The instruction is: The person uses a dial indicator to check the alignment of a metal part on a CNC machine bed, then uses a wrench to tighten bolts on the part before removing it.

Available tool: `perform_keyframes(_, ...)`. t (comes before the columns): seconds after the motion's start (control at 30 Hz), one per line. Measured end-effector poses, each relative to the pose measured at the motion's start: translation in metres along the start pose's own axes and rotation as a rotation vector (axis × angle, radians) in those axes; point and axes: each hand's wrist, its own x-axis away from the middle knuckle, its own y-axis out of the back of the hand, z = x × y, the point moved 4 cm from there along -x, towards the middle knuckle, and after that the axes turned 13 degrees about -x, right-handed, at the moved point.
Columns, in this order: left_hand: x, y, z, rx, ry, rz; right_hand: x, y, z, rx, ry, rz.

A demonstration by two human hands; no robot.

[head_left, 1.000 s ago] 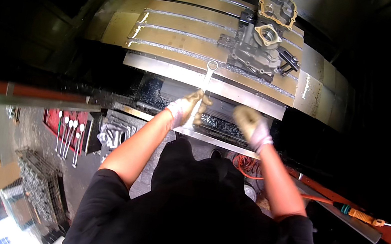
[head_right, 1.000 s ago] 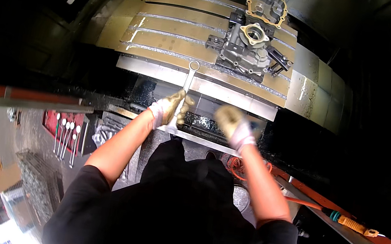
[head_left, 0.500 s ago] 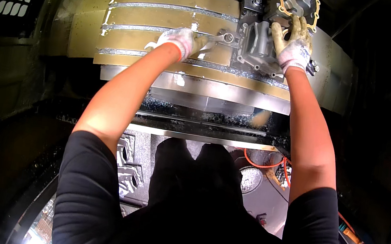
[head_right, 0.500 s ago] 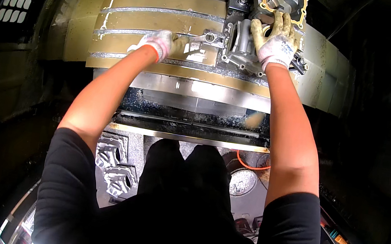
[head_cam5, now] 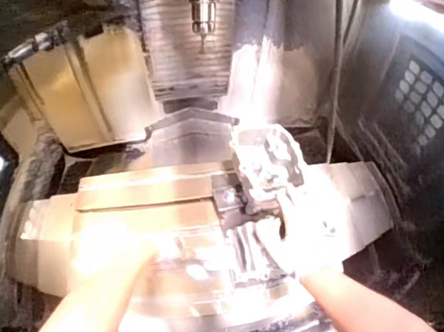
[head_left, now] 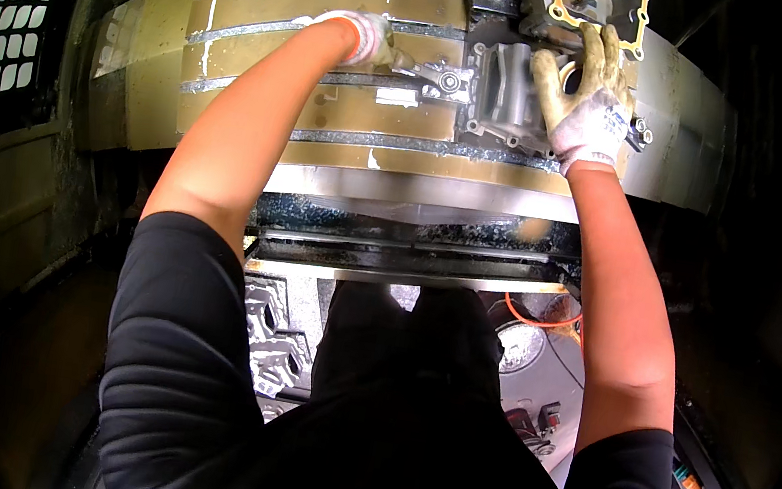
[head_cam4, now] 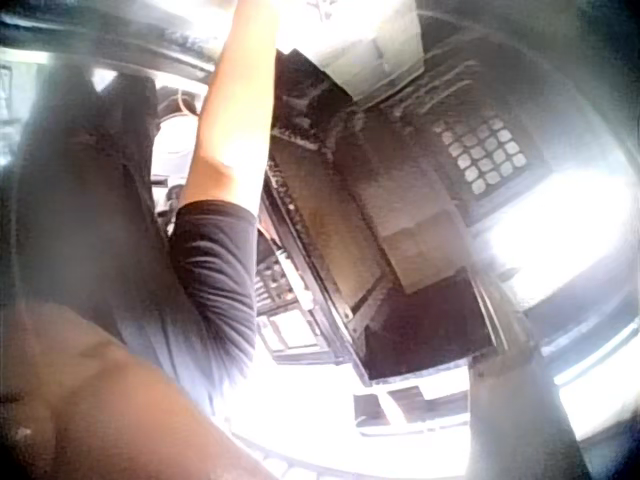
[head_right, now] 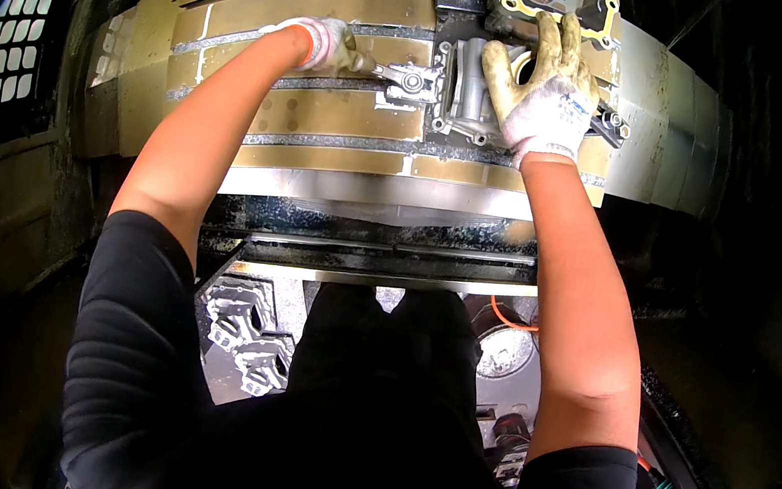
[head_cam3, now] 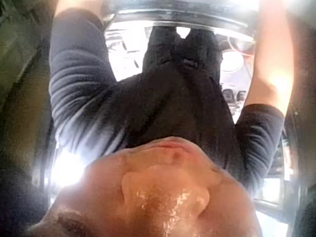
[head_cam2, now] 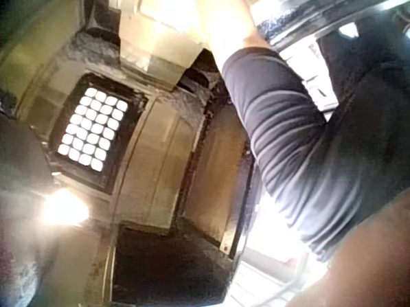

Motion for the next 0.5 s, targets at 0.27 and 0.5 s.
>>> perform_keyframes(0.27, 0.023, -0.035, 0.033, -0.171, 0.028, -0.195, -0.001, -0.001, -0.001, -0.061, 0.005, -0.039)
perform_keyframes(0.5, 0.047, -0.049, 0.042, -0.062, 0.164, -0.167, 0.002, 0.019, 0.022, -0.142, 0.107, -0.148)
